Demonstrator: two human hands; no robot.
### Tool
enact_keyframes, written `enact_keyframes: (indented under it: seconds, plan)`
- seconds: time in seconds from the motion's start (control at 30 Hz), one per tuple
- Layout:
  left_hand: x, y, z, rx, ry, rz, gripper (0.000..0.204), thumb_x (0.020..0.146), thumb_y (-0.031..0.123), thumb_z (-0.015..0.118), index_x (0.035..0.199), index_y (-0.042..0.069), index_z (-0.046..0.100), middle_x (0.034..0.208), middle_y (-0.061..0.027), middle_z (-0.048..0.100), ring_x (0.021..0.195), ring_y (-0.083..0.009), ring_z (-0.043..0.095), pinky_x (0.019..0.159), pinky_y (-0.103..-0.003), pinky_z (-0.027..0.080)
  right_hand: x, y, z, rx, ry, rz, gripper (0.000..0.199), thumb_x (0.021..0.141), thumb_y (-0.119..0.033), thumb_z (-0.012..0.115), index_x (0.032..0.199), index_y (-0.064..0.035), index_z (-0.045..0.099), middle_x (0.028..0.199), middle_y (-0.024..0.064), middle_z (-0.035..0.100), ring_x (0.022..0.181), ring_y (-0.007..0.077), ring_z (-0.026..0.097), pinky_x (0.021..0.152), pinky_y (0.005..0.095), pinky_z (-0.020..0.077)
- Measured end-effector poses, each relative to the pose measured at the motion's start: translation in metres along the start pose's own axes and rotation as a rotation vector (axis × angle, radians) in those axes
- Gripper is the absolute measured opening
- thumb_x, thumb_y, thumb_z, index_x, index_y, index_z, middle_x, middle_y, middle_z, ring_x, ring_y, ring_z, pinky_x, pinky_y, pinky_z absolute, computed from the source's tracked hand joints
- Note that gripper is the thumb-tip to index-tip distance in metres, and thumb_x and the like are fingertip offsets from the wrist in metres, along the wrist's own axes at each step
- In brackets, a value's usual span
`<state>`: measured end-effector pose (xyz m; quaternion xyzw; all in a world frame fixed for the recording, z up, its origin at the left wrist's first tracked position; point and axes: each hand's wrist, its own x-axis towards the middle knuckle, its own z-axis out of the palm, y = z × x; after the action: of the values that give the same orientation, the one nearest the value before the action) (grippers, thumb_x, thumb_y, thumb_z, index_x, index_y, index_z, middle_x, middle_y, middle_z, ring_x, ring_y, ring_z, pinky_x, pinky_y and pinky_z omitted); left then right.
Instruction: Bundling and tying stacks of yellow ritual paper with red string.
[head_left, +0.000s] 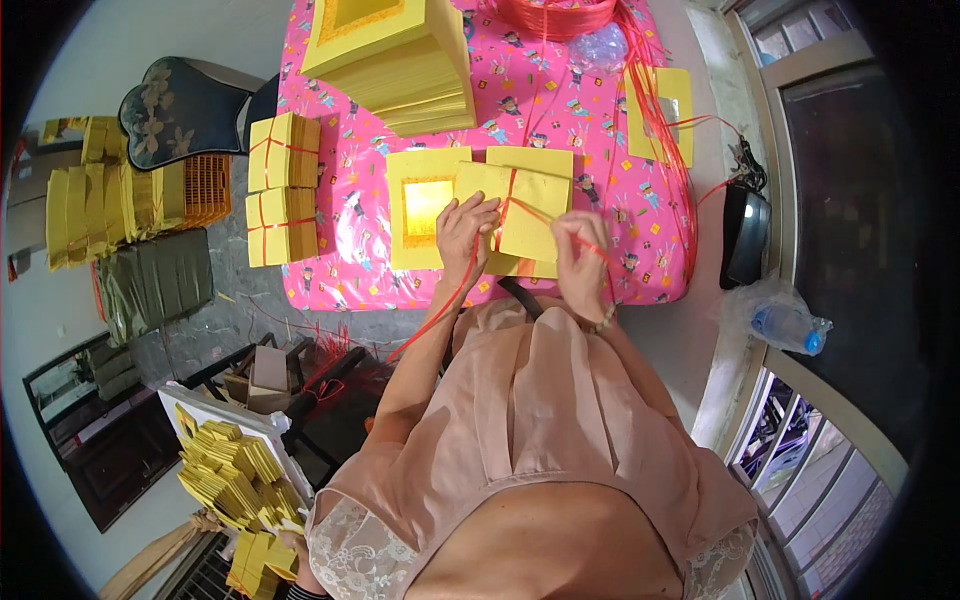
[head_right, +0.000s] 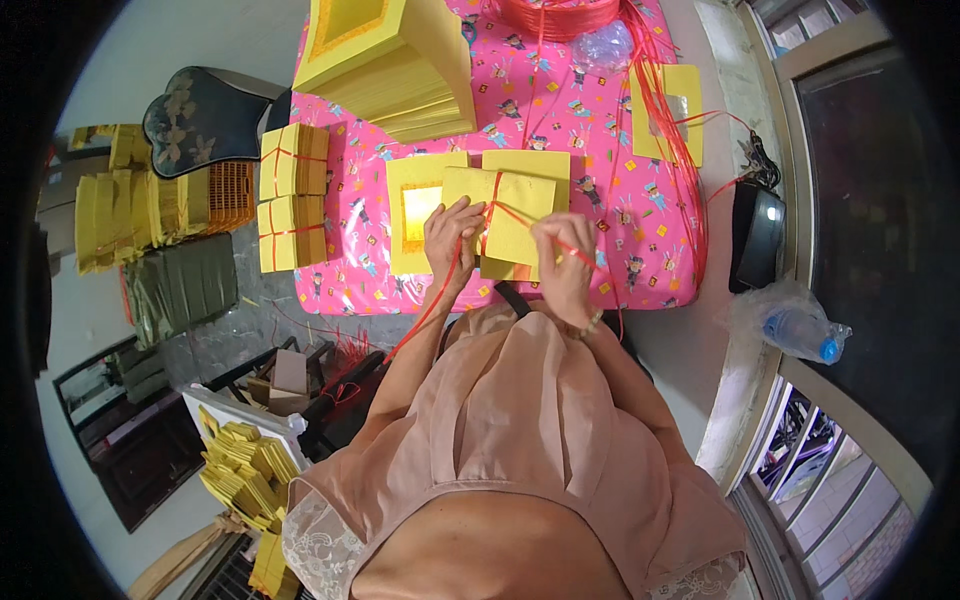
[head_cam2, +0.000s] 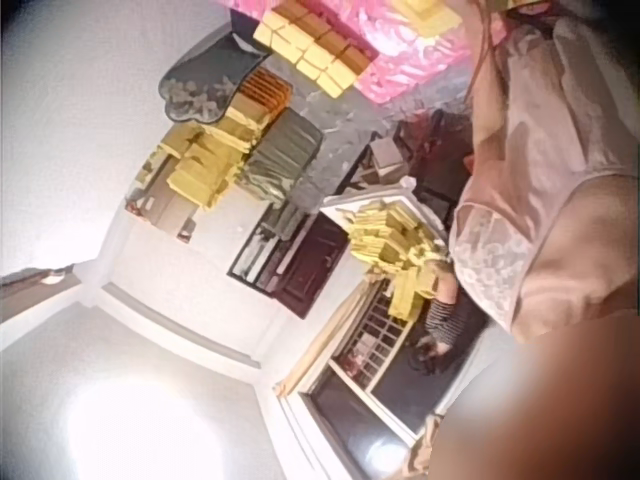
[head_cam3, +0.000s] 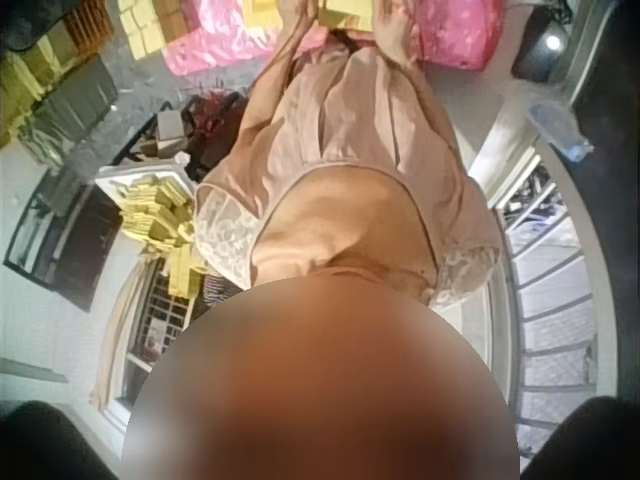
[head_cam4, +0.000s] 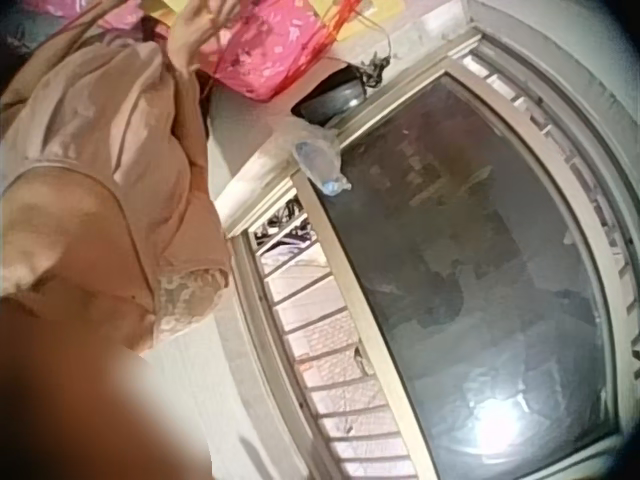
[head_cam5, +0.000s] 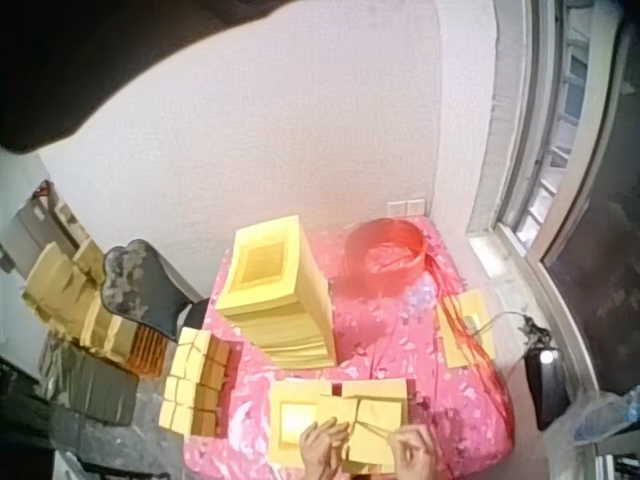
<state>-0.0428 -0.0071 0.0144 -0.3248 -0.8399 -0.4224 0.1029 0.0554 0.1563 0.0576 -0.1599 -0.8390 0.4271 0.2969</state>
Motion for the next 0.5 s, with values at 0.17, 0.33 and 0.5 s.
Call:
enact_keyframes:
  seconds: [0.17, 0.33, 0.5]
  plan:
    - [-0.002, 0.001, 0.001, 0.001, 0.011, -0.006, 0.022, 0.099, 0.020, 0.047, 0.091, 0.010, 0.065, 0.106, -0.0033, 0.071, 0.113, -0.0244, 0.061, 0.103, -0.043, 0.036, -0.021, -0.007, 0.000, 0.201, 0.019, 0.201, 0.007, 0.090, -0.010, 0.063, 0.087, -0.0036, 0.062, 0.088, 0.0075, 0.061, 0.086, 0.0191, 0.058, 0.075, 0.0320, 0.0446]
    - [0.001, 0.002, 0.000, -0.031, 0.003, -0.007, 0.020, 0.098, 0.018, 0.049, 0.090, 0.011, 0.065, 0.107, -0.0025, 0.071, 0.114, -0.0238, 0.060, 0.104, -0.043, 0.035, -0.026, 0.049, -0.002, 0.727, -0.027, 0.965, 0.020, 0.097, -0.028, 0.060, 0.097, -0.0076, 0.061, 0.096, 0.0014, 0.064, 0.091, 0.0090, 0.059, 0.084, 0.0268, 0.0474]
    - [0.002, 0.000, -0.005, -0.105, -0.001, -0.087, 0.022, 0.100, 0.018, 0.046, 0.092, 0.009, 0.066, 0.107, -0.0041, 0.071, 0.114, -0.0250, 0.060, 0.105, -0.044, 0.034, -0.023, 0.065, 0.019, 0.832, 0.086, 1.243, 0.023, 0.095, -0.028, 0.063, 0.094, -0.0053, 0.064, 0.076, -0.0005, 0.060, 0.075, 0.0095, 0.057, 0.071, 0.0268, 0.0467]
